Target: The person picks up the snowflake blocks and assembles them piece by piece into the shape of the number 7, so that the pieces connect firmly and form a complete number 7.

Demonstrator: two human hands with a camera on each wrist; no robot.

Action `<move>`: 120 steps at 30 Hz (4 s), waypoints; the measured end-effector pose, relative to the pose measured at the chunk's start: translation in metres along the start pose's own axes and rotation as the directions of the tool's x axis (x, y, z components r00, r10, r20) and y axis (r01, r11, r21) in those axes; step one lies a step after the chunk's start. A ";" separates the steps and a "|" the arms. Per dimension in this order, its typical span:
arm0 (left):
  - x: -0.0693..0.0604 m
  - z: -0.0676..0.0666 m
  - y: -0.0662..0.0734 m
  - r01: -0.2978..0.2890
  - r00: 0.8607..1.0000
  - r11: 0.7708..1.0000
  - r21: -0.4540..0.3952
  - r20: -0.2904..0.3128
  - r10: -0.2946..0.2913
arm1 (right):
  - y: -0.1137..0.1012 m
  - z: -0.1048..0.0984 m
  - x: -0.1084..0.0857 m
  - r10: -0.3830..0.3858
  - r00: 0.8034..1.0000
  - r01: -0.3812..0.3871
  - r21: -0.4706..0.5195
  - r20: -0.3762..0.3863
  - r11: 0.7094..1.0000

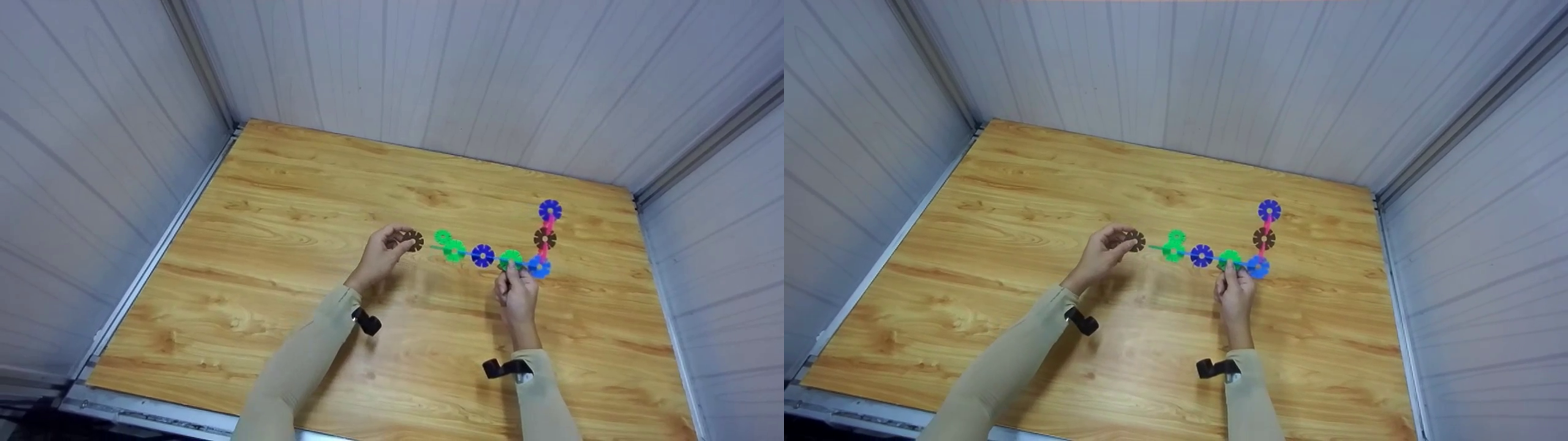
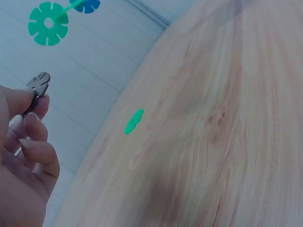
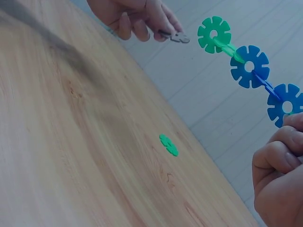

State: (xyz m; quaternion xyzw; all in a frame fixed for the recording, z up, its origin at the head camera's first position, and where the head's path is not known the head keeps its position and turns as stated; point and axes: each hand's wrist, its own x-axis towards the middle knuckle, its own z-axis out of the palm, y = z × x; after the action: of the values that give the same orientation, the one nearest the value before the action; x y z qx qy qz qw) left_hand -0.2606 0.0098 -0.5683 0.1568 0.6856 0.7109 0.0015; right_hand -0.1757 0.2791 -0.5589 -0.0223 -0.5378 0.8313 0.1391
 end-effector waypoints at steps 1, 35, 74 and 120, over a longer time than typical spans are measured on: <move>-0.002 -0.001 0.003 -0.020 1.000 1.000 0.005 0.003 0.020 | 0.000 0.000 0.000 -0.004 1.000 0.004 -0.003 0.004 1.000; -0.023 -0.002 0.054 -0.090 0.995 0.996 0.004 0.049 0.090 | 0.003 0.007 -0.002 -0.016 0.994 0.013 0.035 0.106 0.999; -0.031 0.014 0.034 -0.010 0.996 0.986 -0.166 0.082 0.024 | -0.006 -0.001 -0.007 -0.010 0.998 0.015 -0.090 0.062 0.996; -0.001 0.043 -0.025 0.234 0.972 0.970 -0.064 0.018 -0.234 | 0.006 0.026 -0.012 0.014 0.996 -0.010 -0.046 0.094 0.999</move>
State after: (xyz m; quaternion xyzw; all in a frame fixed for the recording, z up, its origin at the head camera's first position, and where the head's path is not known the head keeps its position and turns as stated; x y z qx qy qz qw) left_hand -0.2556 0.0526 -0.5920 0.0785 0.6757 0.7269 0.0940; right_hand -0.1701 0.2510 -0.5546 0.0104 -0.5623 0.8198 0.1081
